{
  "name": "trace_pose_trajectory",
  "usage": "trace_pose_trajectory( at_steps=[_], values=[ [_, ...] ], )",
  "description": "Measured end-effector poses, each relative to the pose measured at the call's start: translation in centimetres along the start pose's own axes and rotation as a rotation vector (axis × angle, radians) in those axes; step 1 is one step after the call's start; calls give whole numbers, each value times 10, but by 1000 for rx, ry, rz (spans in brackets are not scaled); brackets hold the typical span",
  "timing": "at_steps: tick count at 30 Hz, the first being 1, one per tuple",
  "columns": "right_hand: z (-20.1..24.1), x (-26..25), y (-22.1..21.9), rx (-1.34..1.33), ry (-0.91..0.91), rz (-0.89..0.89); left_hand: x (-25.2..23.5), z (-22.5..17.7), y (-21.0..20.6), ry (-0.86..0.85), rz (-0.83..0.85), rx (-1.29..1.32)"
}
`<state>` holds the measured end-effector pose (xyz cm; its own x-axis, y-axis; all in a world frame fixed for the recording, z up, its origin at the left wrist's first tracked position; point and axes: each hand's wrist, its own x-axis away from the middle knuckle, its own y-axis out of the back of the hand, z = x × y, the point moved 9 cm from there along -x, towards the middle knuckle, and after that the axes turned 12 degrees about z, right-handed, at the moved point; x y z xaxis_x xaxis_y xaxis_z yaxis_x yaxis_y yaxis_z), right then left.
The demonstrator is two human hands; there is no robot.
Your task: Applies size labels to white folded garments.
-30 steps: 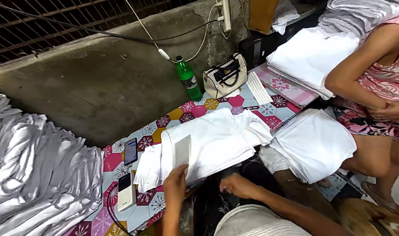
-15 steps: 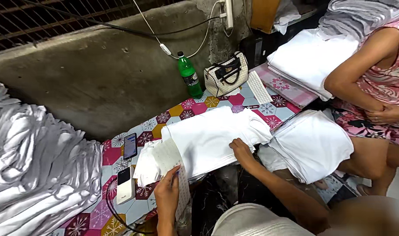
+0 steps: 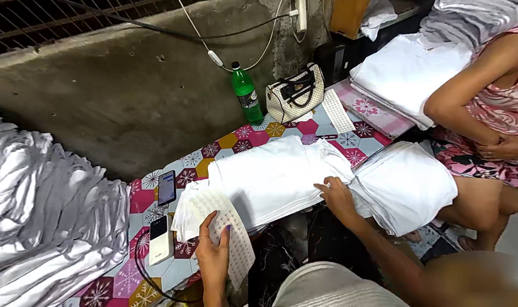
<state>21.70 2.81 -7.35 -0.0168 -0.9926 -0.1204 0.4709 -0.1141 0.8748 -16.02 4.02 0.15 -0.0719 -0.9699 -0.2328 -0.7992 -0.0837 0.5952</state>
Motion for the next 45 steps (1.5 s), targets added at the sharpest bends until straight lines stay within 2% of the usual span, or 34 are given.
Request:
trace_pose_trajectory(
  at_steps=[2, 5, 6, 8, 9, 11, 13, 16, 18, 21, 23, 32, 36, 41, 45],
  values=[
    [-23, -18, -5, -6, -126, 152, -1, -4, -5, -18, 13, -9],
    [-6, -45, 18, -134, -208, 327, 0, -14, -9, -63, 32, -15],
    [7, -56, 27, -200, -181, 332, 0, -17, -11, -69, 46, 6],
    [35, -76, 42, -353, -58, 231, -4, -20, -18, -66, 70, 98],
    [49, -84, 45, -445, 20, 178, -7, -22, -23, -51, 79, 162],
    [76, -93, 38, -619, 154, 188, -14, -22, -34, 4, 91, 327],
    [102, -85, 24, -707, 249, 215, -18, -18, -47, 69, 134, 501],
    [132, -57, 4, -753, 314, 235, -18, -16, -63, 161, 184, 626],
    [146, -37, 0, -706, 347, 180, -17, -18, -73, 166, 212, 646],
    [157, -14, 5, -414, 416, -83, -14, -24, -81, 129, 236, 618],
    [160, -7, 8, -266, 453, -190, -12, -29, -83, 114, 235, 565],
    [167, -4, -2, -260, 547, -147, -3, -46, -86, -49, 242, 282],
    [159, -5, 1, -328, 529, -106, 0, -50, -90, -93, 280, 237],
    [159, 1, -3, -217, 553, -101, -1, -57, -98, -91, 349, 158],
    [152, 1, 2, -292, 528, -118, 1, -61, -100, -125, 363, 177]
  ],
)
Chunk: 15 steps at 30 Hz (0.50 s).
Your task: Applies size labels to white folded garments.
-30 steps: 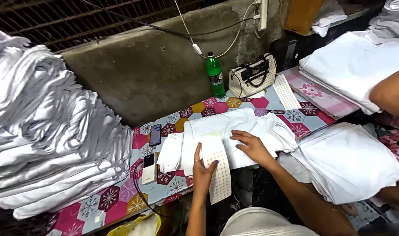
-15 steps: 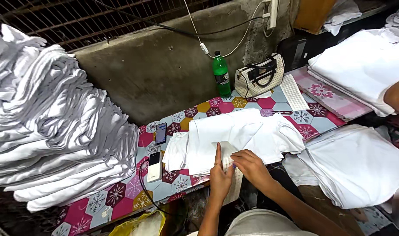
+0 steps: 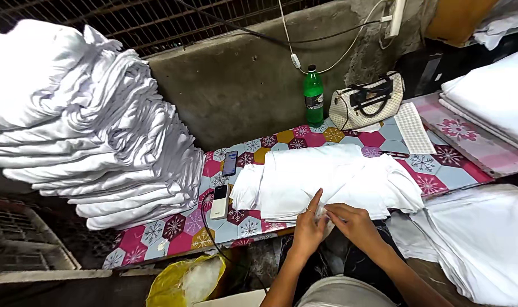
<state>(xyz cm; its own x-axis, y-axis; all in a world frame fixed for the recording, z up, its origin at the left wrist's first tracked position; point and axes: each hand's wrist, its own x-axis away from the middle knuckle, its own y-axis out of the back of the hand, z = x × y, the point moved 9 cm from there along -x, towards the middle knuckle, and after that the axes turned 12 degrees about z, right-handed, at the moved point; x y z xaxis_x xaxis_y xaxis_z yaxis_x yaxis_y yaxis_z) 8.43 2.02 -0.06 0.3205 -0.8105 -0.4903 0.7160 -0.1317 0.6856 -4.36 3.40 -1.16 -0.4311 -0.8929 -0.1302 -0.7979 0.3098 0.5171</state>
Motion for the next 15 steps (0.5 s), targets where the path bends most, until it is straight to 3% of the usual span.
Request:
trace_pose_trajectory(
  at_steps=[6, 15],
  values=[
    [-8, 3, -6, -38, -37, 55, -1, 6, -7, 19, 14, 18],
    [-7, 7, 4, -35, -32, -25, -4, 3, -8, -22, 9, 46]
  ],
)
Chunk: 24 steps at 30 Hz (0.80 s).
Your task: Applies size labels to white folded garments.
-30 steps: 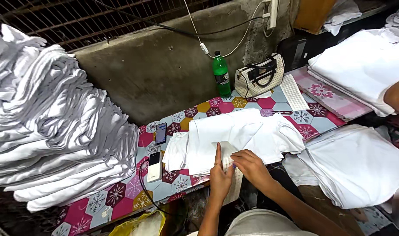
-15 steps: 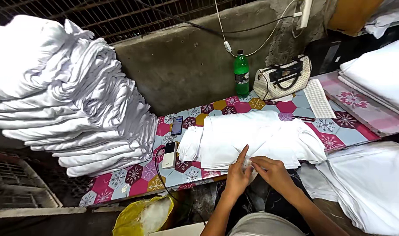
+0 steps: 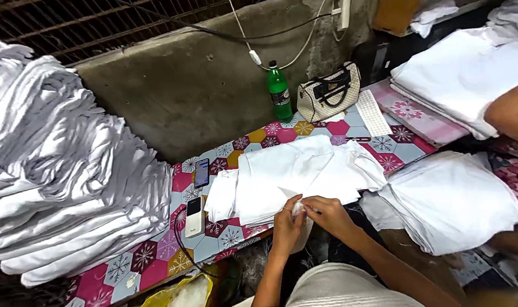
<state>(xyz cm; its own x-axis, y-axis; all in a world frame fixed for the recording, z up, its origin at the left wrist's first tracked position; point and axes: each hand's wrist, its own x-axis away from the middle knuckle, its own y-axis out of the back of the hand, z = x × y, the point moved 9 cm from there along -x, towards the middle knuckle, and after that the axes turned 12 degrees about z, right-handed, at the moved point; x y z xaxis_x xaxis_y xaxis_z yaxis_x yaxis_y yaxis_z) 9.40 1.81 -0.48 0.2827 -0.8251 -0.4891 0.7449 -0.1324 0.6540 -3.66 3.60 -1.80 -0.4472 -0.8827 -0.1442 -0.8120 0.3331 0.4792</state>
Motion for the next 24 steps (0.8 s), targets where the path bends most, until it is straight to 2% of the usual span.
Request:
trace_pose_trajectory(
  at_steps=[3, 5, 7, 10, 12, 13, 15, 17, 19, 21, 22, 24],
  values=[
    [-8, 1, 9, -138, -44, -52, 0, 2, -1, 15, -1, 50],
    [-19, 4, 17, -294, -154, -72, -1, 1, -1, 15, 2, -3],
    [-40, 9, 30, -477, -321, -85, 0, -10, 9, -81, -58, -193],
    [-84, 28, 64, -678, -506, -194, -2, -42, 42, -235, -331, -635],
    [-113, 47, 84, -742, -604, -280, -16, -59, 47, -303, -365, -778],
    [-125, 57, 89, -750, -650, -308, -26, -60, 35, -332, -298, -782],
    [-140, 75, 89, -750, -717, -332, -48, -42, -14, -306, -29, -741],
    [-145, 89, 80, -736, -772, -333, -60, -7, -75, -163, 353, -698],
    [-142, 102, 70, -680, -824, -309, -59, 20, -114, -37, 602, -713],
    [-134, 112, 62, -595, -833, -262, -57, 26, -119, -49, 563, -709],
    [-128, 114, 58, -541, -801, -234, -57, 26, -115, -57, 513, -696],
    [-111, 113, 47, -384, -672, -167, -59, 26, -108, -17, 533, -668]
  ],
)
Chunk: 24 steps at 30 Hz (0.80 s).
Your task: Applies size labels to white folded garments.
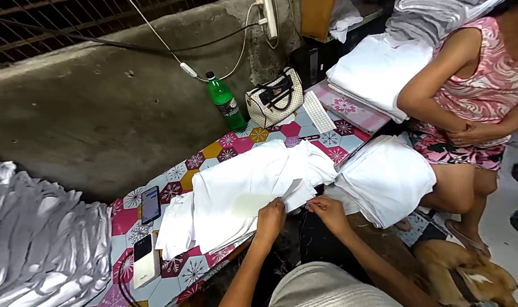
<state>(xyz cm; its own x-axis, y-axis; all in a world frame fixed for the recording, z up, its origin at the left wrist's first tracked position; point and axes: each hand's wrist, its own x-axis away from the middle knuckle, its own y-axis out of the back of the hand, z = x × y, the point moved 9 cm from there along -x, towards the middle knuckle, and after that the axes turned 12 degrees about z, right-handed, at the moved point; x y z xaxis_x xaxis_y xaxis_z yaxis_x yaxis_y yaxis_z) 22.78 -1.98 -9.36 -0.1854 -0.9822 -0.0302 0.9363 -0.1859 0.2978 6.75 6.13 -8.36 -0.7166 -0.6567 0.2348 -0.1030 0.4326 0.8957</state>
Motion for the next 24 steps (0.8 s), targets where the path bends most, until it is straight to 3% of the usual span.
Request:
trace_pose_trajectory(
  at_steps=[3, 6, 11, 14, 17, 24],
  values=[
    [17, 9, -35, 217, 259, 50, -3, -1, -7, -25, 116, -22],
    [26, 12, -59, 295, 413, 94, -1, 1, -3, -113, -105, -25],
    [32, 8, -74, 522, 680, -11, 1, 11, 14, -62, -186, 138],
    [21, -18, -61, 716, 609, -123, 3, 9, 20, -62, -269, 122],
    [2, -31, -48, 845, 534, -197, 5, 8, 13, -56, -247, 134],
    [-21, -15, -61, 797, 416, -30, 2, 13, 1, -40, -179, 194]
  ],
)
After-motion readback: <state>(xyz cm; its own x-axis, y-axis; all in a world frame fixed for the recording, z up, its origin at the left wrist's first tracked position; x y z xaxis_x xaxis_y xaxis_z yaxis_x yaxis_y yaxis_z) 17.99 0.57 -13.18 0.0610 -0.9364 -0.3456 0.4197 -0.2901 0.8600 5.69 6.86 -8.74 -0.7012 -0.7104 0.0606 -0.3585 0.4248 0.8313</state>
